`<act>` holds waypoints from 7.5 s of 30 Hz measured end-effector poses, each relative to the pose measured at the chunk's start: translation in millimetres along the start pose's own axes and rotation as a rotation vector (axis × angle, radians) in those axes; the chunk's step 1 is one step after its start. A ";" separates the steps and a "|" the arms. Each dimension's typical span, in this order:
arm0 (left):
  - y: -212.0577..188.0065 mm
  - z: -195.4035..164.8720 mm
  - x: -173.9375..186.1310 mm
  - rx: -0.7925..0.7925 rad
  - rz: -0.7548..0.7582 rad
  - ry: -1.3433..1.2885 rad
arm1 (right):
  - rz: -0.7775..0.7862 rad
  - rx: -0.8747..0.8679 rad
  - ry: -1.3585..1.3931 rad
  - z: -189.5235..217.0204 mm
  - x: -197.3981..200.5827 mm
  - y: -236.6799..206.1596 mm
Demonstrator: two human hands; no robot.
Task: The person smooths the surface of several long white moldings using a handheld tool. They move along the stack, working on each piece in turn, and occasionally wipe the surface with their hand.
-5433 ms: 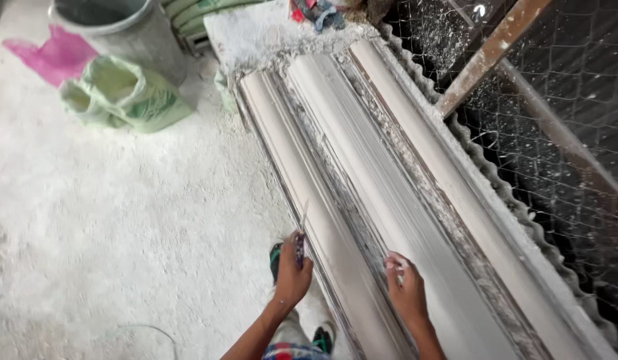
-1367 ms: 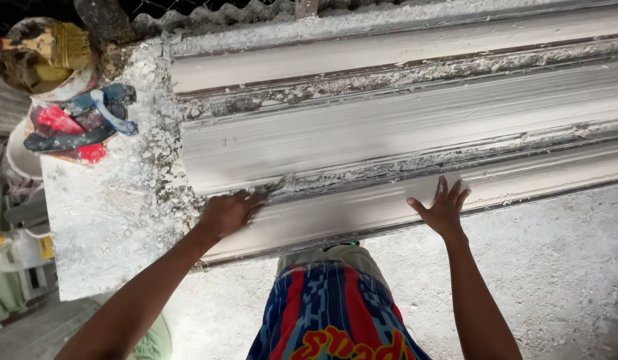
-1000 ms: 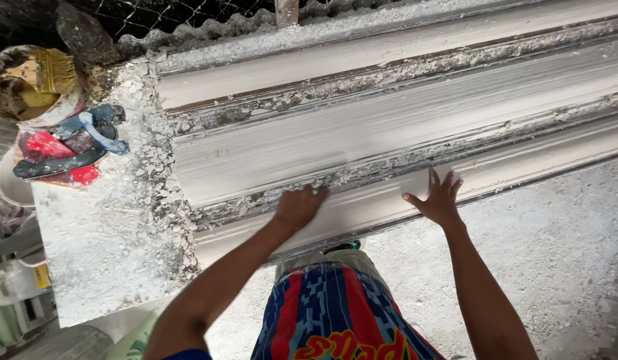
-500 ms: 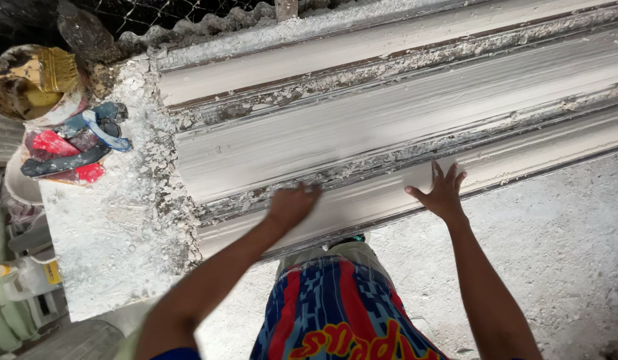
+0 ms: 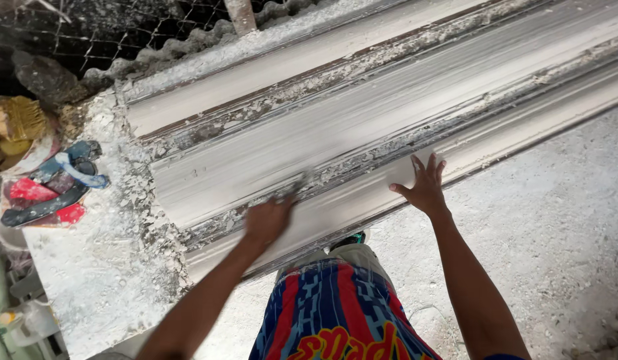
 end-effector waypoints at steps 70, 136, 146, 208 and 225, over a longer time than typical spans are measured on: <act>341.9 -373.9 -1.4 -0.204 0.004 0.214 | 0.020 -0.118 0.055 -243.2 195.3 121.7; 379.4 -436.2 19.1 -0.309 -0.010 0.134 | -0.077 -0.206 0.024 -251.0 211.2 113.7; 441.7 -506.6 2.6 -0.291 -0.084 0.242 | 0.035 0.040 -0.047 -282.8 187.8 136.1; 641.1 -707.4 -22.1 -0.062 0.018 0.070 | 0.049 -0.072 -0.114 -711.0 575.0 428.2; 760.5 -849.4 -40.4 0.194 0.149 -0.241 | 0.076 -0.199 -0.095 -702.0 590.0 447.5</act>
Point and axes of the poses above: each hand's wrist, its own y-axis towards the middle knuckle, its own x-axis out of the back of the hand, z = x × y, the point moved 5 cm from there along y, towards the middle knuckle, and after that the axes turned 7 degrees about y, right-handed, at the moved point
